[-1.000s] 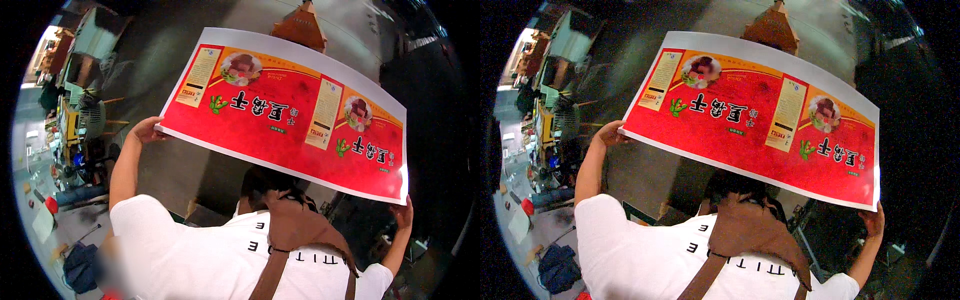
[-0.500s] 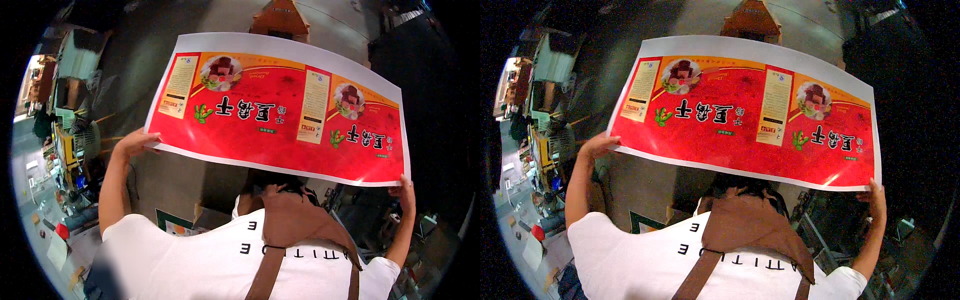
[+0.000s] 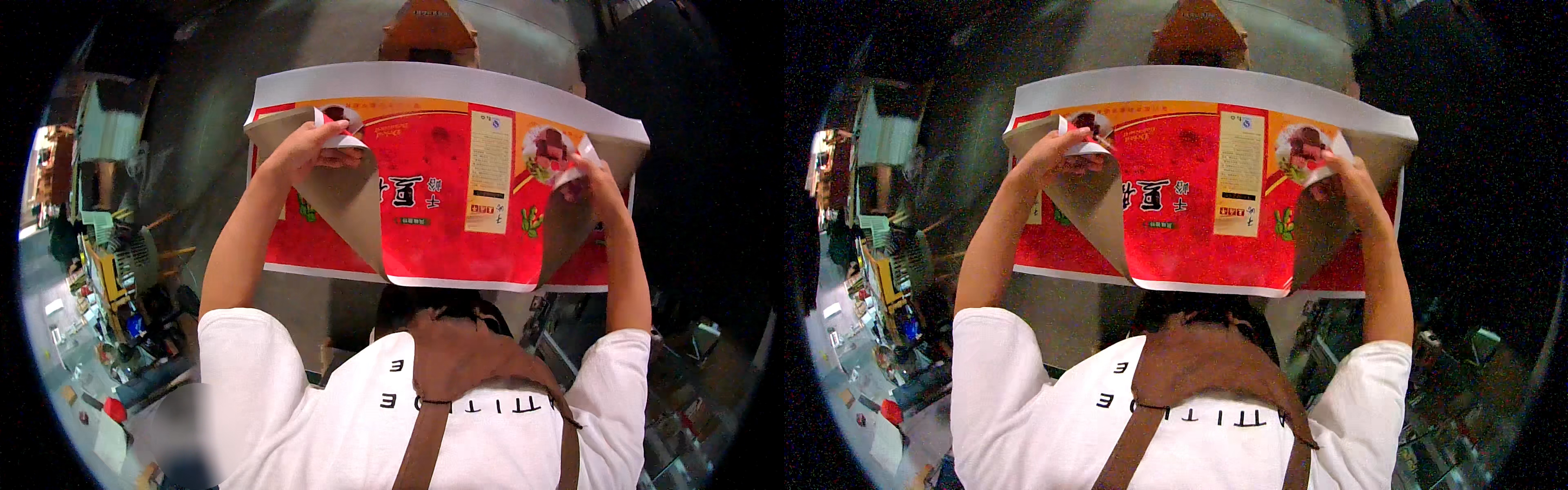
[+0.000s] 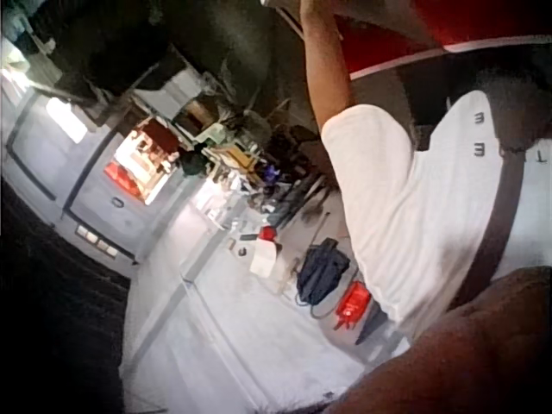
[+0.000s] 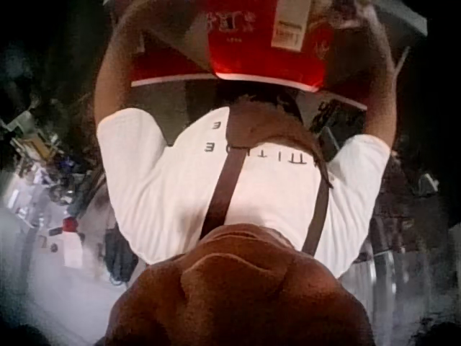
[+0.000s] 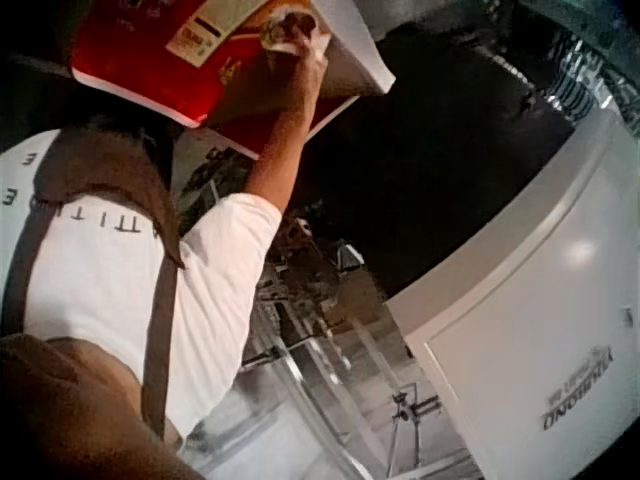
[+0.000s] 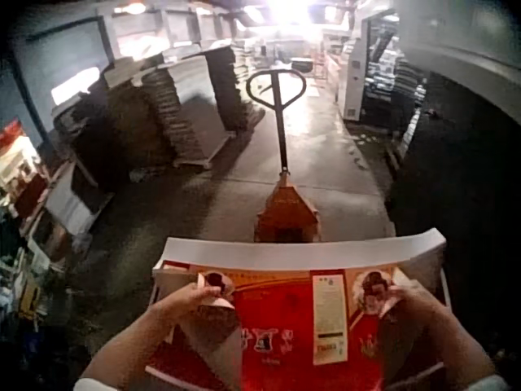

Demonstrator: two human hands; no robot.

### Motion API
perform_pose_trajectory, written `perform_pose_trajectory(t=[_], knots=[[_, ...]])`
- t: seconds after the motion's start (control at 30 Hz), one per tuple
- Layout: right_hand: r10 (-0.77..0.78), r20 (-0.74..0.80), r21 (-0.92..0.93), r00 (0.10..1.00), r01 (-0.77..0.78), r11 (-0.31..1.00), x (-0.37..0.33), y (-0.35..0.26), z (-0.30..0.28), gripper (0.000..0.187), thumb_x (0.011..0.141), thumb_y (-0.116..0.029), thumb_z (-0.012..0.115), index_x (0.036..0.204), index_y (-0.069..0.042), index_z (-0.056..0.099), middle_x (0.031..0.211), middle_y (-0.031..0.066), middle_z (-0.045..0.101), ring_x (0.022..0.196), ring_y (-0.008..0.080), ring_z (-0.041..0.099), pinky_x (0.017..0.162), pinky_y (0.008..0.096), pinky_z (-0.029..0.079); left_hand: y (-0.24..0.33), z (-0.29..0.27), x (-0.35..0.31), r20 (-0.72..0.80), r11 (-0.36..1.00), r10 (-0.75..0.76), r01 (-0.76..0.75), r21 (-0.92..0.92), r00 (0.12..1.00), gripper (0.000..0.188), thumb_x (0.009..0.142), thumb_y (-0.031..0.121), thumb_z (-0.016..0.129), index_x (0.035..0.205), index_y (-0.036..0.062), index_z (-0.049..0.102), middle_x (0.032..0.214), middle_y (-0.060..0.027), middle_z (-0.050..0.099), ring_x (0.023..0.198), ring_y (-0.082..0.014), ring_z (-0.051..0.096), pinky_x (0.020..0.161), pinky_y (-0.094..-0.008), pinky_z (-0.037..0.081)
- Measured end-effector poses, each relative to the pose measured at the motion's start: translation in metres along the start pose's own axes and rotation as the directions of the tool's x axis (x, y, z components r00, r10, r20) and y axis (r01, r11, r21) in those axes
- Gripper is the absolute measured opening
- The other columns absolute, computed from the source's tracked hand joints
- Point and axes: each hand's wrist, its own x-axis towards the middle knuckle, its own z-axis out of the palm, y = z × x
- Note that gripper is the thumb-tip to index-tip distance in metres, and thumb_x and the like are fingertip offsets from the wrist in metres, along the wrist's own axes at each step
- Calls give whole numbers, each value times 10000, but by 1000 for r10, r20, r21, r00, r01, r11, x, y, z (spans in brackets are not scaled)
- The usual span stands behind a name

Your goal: The person repeatedly folds large red printed posters by hand, aligning edges and creasing them before handing them to a coworker. The posters are handled one at a time in a repetitive folding cycle.

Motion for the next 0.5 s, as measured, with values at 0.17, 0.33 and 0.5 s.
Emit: perform_pose_trajectory(t=[0.17,0.33,0.5], knots=[[-193,-312,255,930,277,926,-55,-15,-70,483,812,-387,536,1123,-19,491,951,103,598,756,188,611,606,290,535,7,-36,-61,-138,840,390,-413,-353,911,342,878,302,482,1010,-5,558,1015,-162,603,854,-237,625,742,-352,501],[-350,-575,583,739,671,459,-143,30,-178,353,851,-234,481,1081,33,508,1010,158,598,881,240,599,704,344,519,-48,-129,-144,-52,359,774,-505,-785,631,291,859,224,529,1039,-1,565,1050,-142,600,960,-237,583,829,-335,476],[-796,-159,915,584,390,104,-102,61,-198,259,848,-168,472,1017,20,527,1044,183,559,978,275,536,946,449,377,2,-108,-114,-314,19,779,-522,-853,542,212,810,156,588,977,26,600,1043,-122,611,1083,-242,515,973,-479,329]])
